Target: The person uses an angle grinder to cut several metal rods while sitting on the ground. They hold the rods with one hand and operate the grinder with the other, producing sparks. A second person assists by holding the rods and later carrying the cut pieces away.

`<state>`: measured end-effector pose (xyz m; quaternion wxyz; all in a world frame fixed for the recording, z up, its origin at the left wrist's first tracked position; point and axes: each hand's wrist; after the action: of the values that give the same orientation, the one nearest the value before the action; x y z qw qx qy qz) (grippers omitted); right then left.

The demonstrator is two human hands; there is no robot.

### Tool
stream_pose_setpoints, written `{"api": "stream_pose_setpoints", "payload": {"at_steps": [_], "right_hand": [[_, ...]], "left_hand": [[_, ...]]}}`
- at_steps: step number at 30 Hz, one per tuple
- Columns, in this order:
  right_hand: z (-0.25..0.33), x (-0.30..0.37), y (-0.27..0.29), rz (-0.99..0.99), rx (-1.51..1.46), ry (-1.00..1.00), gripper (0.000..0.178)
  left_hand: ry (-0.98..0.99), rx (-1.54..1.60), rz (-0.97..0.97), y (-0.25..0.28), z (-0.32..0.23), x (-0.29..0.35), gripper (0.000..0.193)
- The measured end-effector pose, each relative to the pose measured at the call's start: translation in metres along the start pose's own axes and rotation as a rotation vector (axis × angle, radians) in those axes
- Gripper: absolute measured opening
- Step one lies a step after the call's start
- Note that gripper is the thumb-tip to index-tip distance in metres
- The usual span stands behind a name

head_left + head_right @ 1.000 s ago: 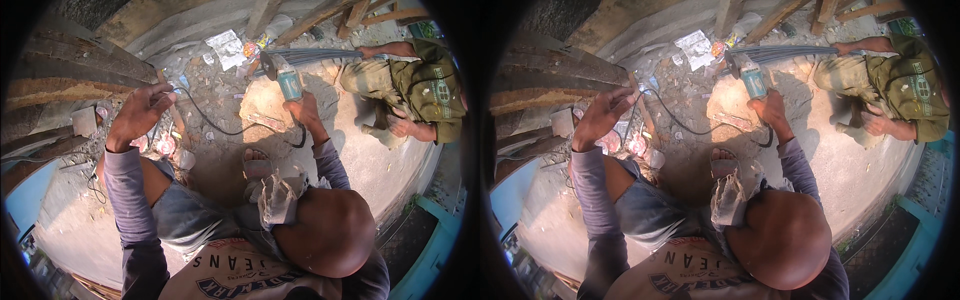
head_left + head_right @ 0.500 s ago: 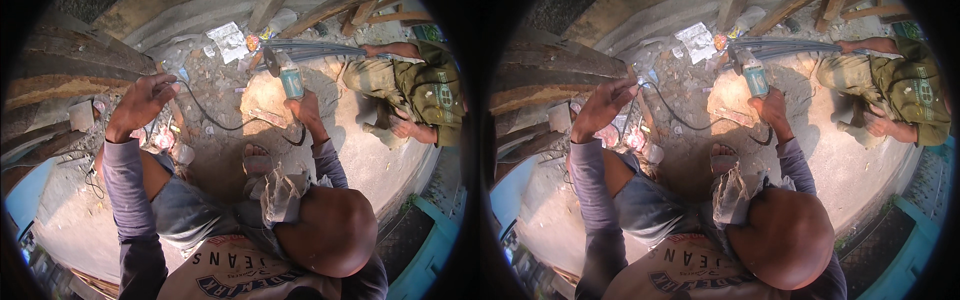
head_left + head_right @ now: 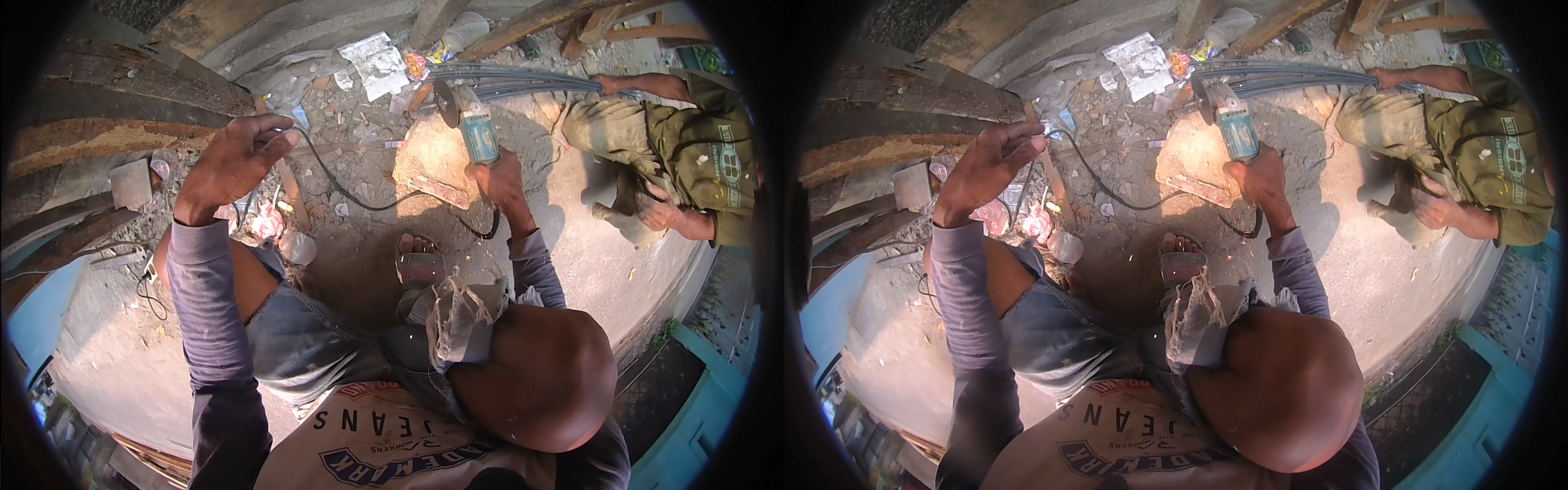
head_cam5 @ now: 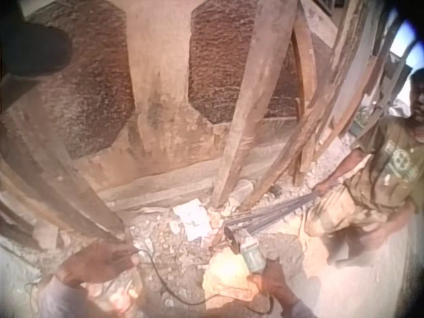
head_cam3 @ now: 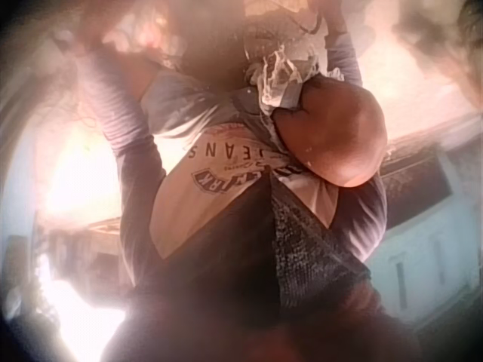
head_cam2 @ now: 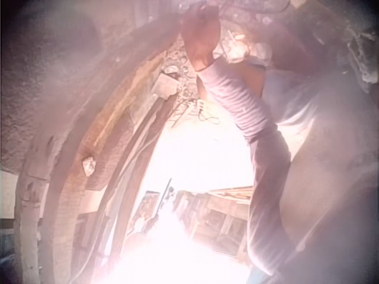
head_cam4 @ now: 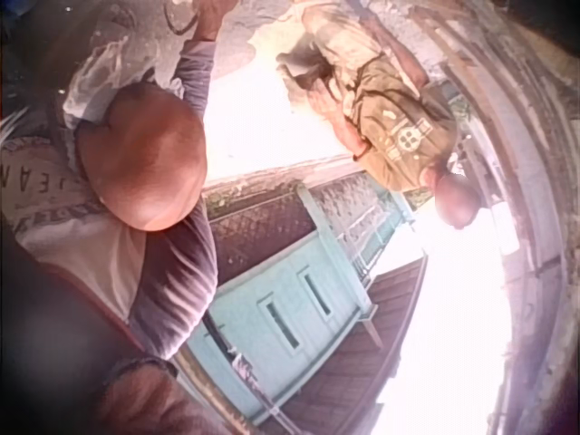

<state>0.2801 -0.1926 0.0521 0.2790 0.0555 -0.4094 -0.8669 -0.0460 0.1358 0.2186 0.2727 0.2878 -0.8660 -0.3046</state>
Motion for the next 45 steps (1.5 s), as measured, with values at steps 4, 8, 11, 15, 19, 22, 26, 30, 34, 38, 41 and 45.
{"api": "stream_pose_setpoints", "payload": {"at_steps": [4,8,11,15,19,22,26,30,34,38,41,45], "right_hand": [[0.007,0.001,0.001,0.011,-0.011,-0.016,0.046],[0.01,0.003,0.001,-0.005,-0.023,-0.018,0.043],[0.012,0.004,0.001,0.008,-0.042,-0.028,0.041],[0.0,0.0,-0.004,0.01,-0.07,-0.068,0.041],[0.002,-0.001,-0.004,0.031,-0.03,-0.07,0.041],[0.01,0.0,-0.002,0.03,-0.044,-0.078,0.042],[0.008,0.0,-0.001,0.014,-0.03,-0.058,0.043],[0.005,-0.004,-0.001,0.044,-0.038,-0.063,0.043],[0.008,-0.002,-0.001,0.037,-0.083,-0.069,0.032],[0.018,0.0,0.002,0.034,-0.04,-0.074,0.038],[0.014,-0.001,-0.001,-0.002,-0.043,-0.062,0.039],[0.019,0.003,0.001,-0.004,-0.02,-0.06,0.038]], "left_hand": [[0.003,0.002,0.002,0.001,0.001,0.0,0.055],[0.003,0.012,-0.005,0.001,0.005,-0.001,0.055],[0.004,0.011,-0.012,0.001,0.006,-0.001,0.055],[-0.007,0.005,-0.004,0.001,0.004,-0.003,0.056],[-0.007,0.006,-0.006,0.0,0.01,-0.004,0.057],[0.002,-0.005,0.0,0.002,0.008,-0.003,0.058],[0.001,-0.014,-0.013,0.001,0.009,-0.004,0.058],[0.007,-0.02,-0.006,0.0,0.009,-0.005,0.059],[0.014,-0.016,-0.001,0.002,0.011,-0.005,0.059],[0.023,0.0,0.0,0.002,0.012,-0.005,0.059],[0.02,-0.007,-0.003,0.003,0.013,-0.005,0.06],[0.019,0.002,-0.015,0.003,0.012,-0.005,0.06]]}}
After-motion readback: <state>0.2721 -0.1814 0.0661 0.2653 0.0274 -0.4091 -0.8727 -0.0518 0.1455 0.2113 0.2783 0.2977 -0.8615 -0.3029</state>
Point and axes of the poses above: each hand's wrist, its own x-axis away from the middle knuckle, its own y-axis out of the back of the hand, z = x × y, and after that the axes turned 12 degrees about -z, right-handed
